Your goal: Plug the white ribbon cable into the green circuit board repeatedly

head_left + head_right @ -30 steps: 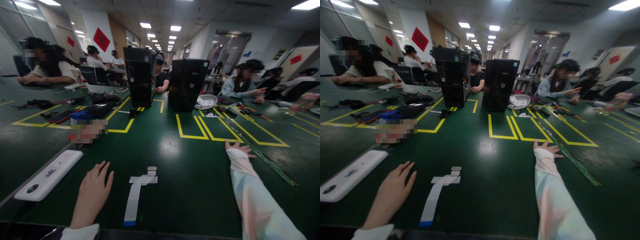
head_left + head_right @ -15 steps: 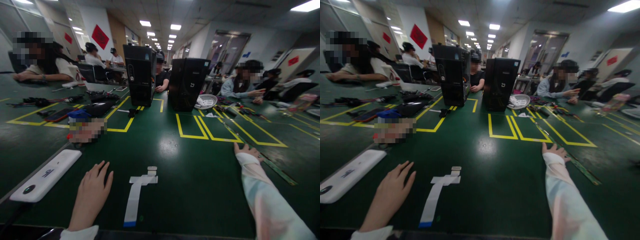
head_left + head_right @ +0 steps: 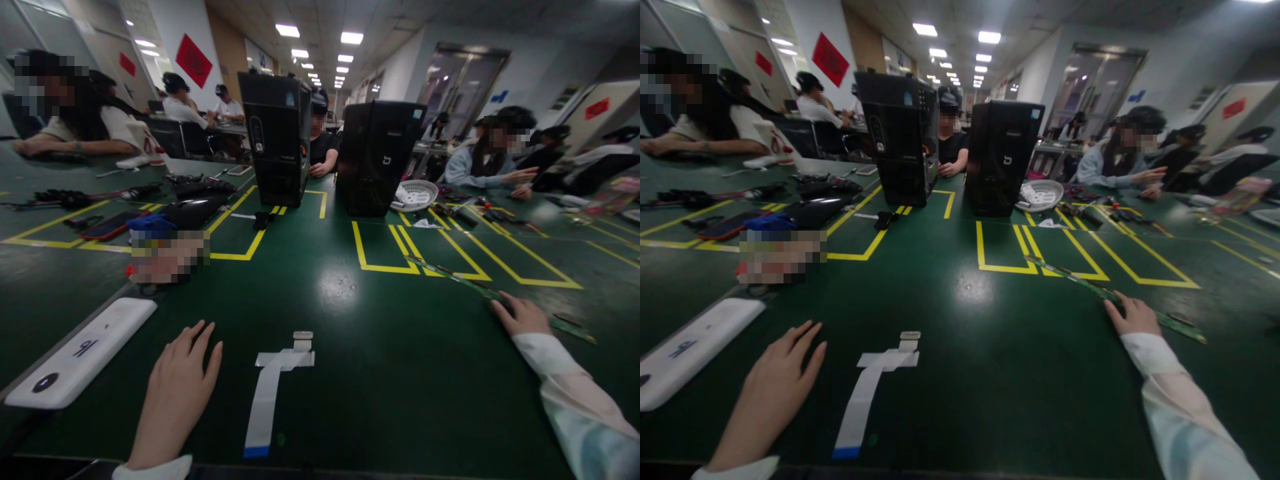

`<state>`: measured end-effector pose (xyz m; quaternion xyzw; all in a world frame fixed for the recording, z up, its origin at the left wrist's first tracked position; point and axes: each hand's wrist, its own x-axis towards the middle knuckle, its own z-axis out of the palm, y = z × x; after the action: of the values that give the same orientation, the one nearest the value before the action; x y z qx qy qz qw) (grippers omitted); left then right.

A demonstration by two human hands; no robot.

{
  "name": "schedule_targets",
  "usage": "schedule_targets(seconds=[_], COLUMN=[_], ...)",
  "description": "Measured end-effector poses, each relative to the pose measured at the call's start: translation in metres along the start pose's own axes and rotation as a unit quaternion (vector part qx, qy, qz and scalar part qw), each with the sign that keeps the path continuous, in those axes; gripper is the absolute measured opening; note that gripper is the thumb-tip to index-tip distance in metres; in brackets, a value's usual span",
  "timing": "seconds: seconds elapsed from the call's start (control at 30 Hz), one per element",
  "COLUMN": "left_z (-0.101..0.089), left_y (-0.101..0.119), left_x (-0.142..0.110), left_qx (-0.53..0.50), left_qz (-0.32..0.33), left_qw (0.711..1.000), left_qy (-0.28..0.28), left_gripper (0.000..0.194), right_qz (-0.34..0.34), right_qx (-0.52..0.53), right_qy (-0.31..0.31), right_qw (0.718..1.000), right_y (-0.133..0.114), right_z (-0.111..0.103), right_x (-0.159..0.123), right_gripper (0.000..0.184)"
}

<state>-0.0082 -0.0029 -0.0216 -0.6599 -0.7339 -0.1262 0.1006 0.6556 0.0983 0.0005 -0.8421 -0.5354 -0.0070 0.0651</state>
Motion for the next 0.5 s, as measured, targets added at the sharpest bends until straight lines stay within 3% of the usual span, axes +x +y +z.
schedule_targets(seconds=[0.07, 0.17, 0.23, 0.5], left_z=[-0.001, -0.001, -0.001, -0.001], left_y=[0.001, 0.001, 0.0, 0.0], left_x=[0.0, 0.001, 0.001, 0.0], left_qx=[0.002, 0.005, 0.005, 0.003], left_qz=[-0.002, -0.006, -0.005, -0.002], left_qw=[1.0, 1.0, 1.0, 1.0], left_qy=[0.0, -0.005, -0.012, 0.003], left_gripper=[0.07, 0.071, 0.071, 0.071], right_qz=[0.064, 0.223, 0.276, 0.242], right_qx=[0.015, 0.031, 0.022, -0.023], right_qy=[0.026, 0.061, 0.066, 0.054], right_qw=[0.997, 0.972, 0.959, 0.968], right_y=[0.01, 0.014, 0.013, 0.026], right_z=[-0.002, -0.001, 0.002, 0.011], right_x=[-0.002, -0.01, -0.015, -0.01], right_gripper=[0.065, 0.074, 0.079, 0.076])
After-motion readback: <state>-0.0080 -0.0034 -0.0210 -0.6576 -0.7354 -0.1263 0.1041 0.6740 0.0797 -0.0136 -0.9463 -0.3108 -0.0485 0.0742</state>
